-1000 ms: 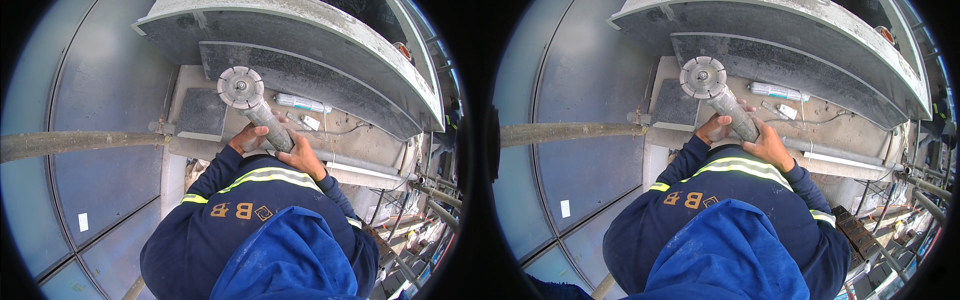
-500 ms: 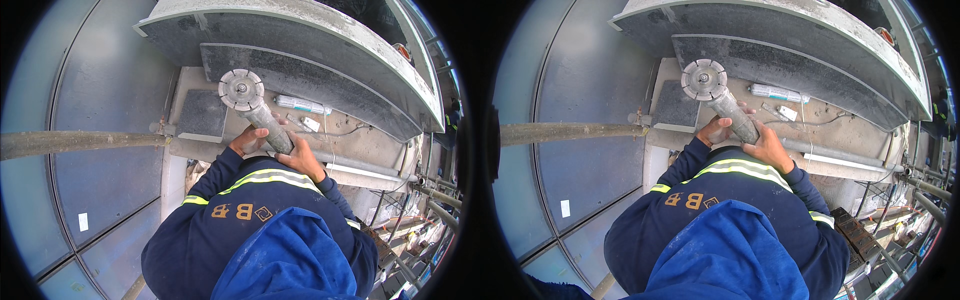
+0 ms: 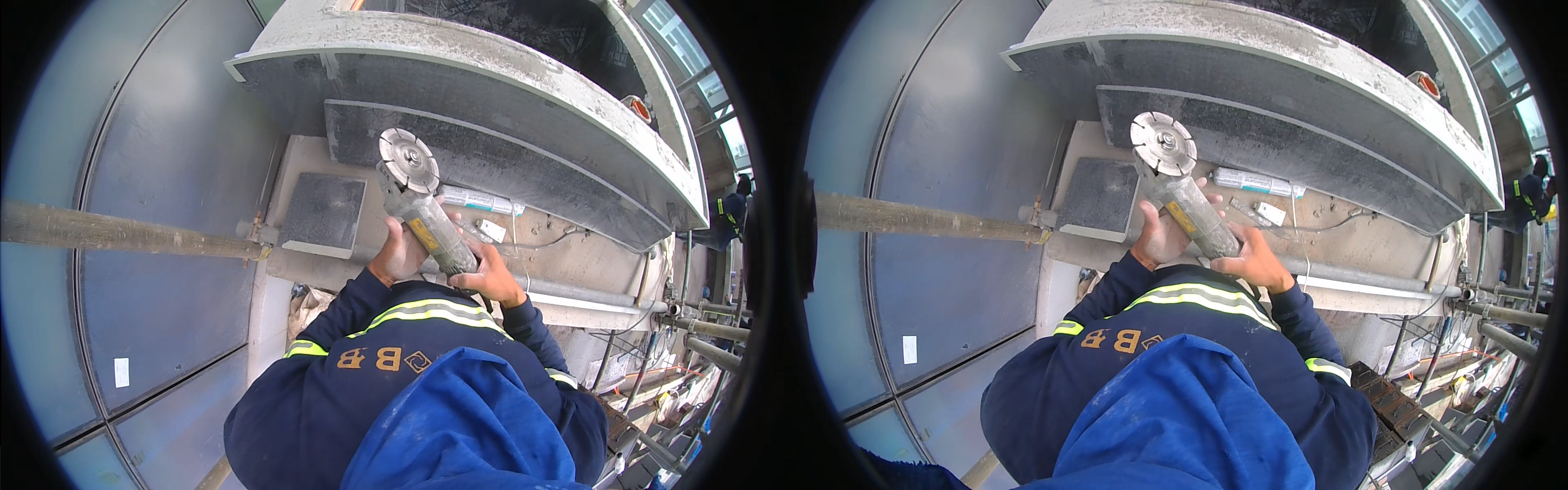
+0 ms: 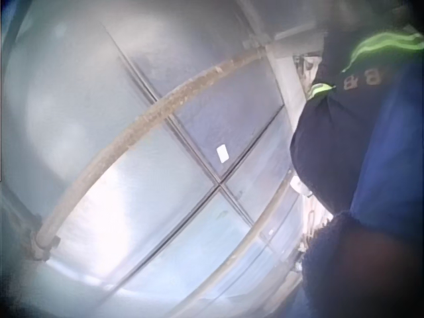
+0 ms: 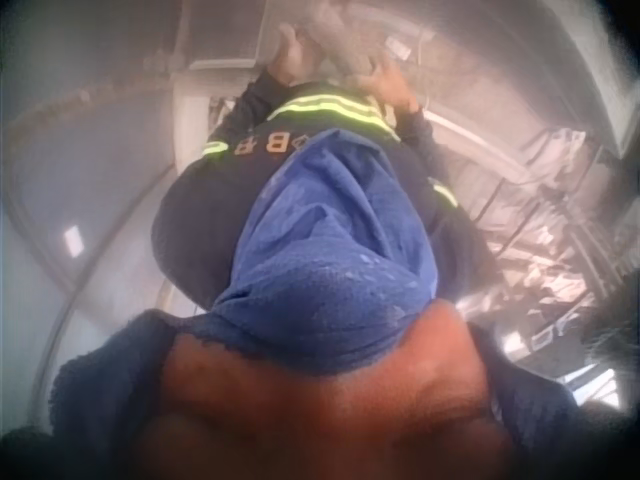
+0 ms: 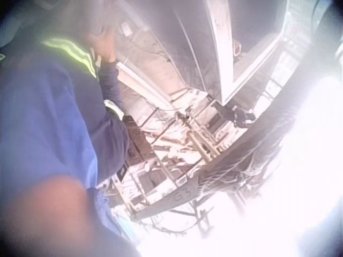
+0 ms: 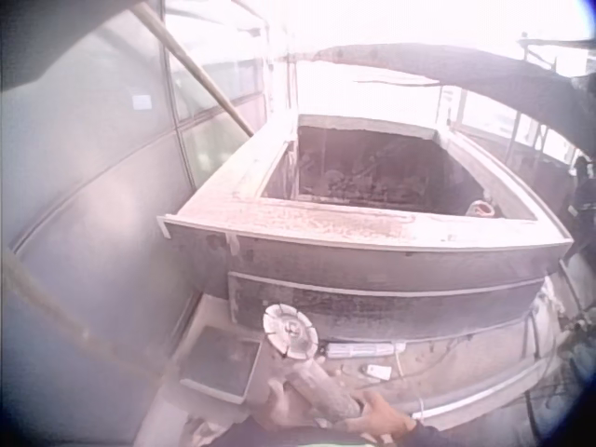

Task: The person uses an angle grinder to grind a concrete ledge on a building exterior. They change the grinding disc midway through the task and continue grinding the same ledge. The person also wipes the grinder with a cloth during the process.

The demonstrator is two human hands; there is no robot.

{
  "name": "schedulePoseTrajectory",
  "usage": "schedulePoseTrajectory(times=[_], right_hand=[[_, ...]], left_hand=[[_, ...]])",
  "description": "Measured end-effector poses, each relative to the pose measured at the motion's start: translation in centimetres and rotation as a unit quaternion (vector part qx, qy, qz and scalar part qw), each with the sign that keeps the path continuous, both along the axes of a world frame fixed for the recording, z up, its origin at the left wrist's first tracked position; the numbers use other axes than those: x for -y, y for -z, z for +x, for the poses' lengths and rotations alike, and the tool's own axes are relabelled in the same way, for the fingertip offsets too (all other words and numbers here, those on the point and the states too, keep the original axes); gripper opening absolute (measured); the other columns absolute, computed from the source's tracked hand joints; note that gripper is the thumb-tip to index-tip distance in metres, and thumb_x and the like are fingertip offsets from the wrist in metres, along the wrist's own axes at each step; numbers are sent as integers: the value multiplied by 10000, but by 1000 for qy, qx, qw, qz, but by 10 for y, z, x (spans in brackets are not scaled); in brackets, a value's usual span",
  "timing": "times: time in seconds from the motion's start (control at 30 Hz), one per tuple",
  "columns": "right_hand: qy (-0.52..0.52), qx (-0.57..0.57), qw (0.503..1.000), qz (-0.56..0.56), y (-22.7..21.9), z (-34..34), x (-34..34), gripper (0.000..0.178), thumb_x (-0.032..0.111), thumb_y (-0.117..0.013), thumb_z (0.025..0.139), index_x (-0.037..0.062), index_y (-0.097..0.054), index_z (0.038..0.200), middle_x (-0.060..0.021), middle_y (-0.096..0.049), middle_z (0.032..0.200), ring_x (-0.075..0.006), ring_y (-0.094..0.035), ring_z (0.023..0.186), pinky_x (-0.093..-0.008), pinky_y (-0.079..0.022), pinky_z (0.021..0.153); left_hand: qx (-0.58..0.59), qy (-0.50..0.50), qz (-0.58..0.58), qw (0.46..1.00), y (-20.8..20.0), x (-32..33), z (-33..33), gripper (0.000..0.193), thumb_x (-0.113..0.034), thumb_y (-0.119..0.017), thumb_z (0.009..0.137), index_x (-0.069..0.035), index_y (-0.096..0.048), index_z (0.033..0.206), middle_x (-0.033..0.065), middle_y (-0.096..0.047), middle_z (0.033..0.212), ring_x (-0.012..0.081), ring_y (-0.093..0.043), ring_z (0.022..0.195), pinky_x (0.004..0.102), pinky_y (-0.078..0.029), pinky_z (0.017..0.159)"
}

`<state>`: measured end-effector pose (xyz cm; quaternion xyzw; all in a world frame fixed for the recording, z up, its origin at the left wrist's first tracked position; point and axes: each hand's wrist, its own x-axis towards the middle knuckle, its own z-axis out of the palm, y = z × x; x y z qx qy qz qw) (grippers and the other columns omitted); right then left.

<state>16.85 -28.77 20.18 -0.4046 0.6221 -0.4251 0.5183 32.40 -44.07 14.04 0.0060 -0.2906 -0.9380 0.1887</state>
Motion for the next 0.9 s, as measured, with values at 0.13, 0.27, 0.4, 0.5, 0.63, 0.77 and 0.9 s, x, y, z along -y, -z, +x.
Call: schedulePoseTrajectory(times=[0.13,0.27,0.4,0.5,0.63,0.77,0.9], right_hand=[[-37,106,993,-27,10,-15,-16,607,266,-805,697,-38,-685,1209,-88,-735,1036,-160,-670,922,-300,-515,876],[-39,177,983,-19,20,-14,-20,711,338,-843,621,-50,-671,1192,-124,-728,1046,-197,-686,902,-305,-534,855],[-51,294,954,-30,30,-14,-27,672,285,-811,661,-51,-678,1227,-157,-731,1137,-237,-699,1030,-328,-526,957],[-19,308,950,-38,29,-7,-32,676,273,-806,667,-59,-674,1241,-149,-725,1128,-228,-683,1048,-332,-518,955],[-39,127,991,-28,33,-18,-35,759,420,-801,747,-82,-645,1294,-156,-709,1154,-236,-667,1074,-351,-513,962],[-6,-52,994,-94,-7,-45,-6,1029,771,-648,839,-77,-575,1418,-191,-686,1269,-268,-658,1159,-406,-508,1018],[43,-140,964,-223,-94,-48,45,975,757,-494,942,-28,-485,1520,-221,-598,1434,-325,-581,1310,-455,-450,1094]], left_hand=[[-63,10,114,991,-27,9,-11,1108,-939,-233,878,-78,-434,1545,220,-601,1390,387,-586,1307,554,-462,1113],[-99,21,161,982,-35,0,-19,935,-822,-277,955,-68,-524,1448,202,-651,1273,384,-630,1218,549,-489,1081],[-48,8,134,990,-44,-7,-18,828,-754,-359,971,-66,-554,1387,177,-661,1217,353,-643,1177,525,-510,1047],[-5,-35,87,996,-48,-17,-16,817,-748,-403,961,-57,-558,1369,179,-672,1174,330,-664,1130,492,-536,995],[-38,-12,94,995,-35,-10,-15,917,-819,-432,889,-57,-543,1389,184,-667,1169,357,-668,1120,512,-530,983],[-70,-36,52,996,-48,-13,-13,825,-754,-476,938,-48,-545,1359,180,-686,1118,305,-691,1046,467,-551,945],[-77,-22,32,996,-53,-15,-14,858,-754,-533,928,-45,-506,1411,171,-669,1184,303,-682,1079,467,-539,972]])
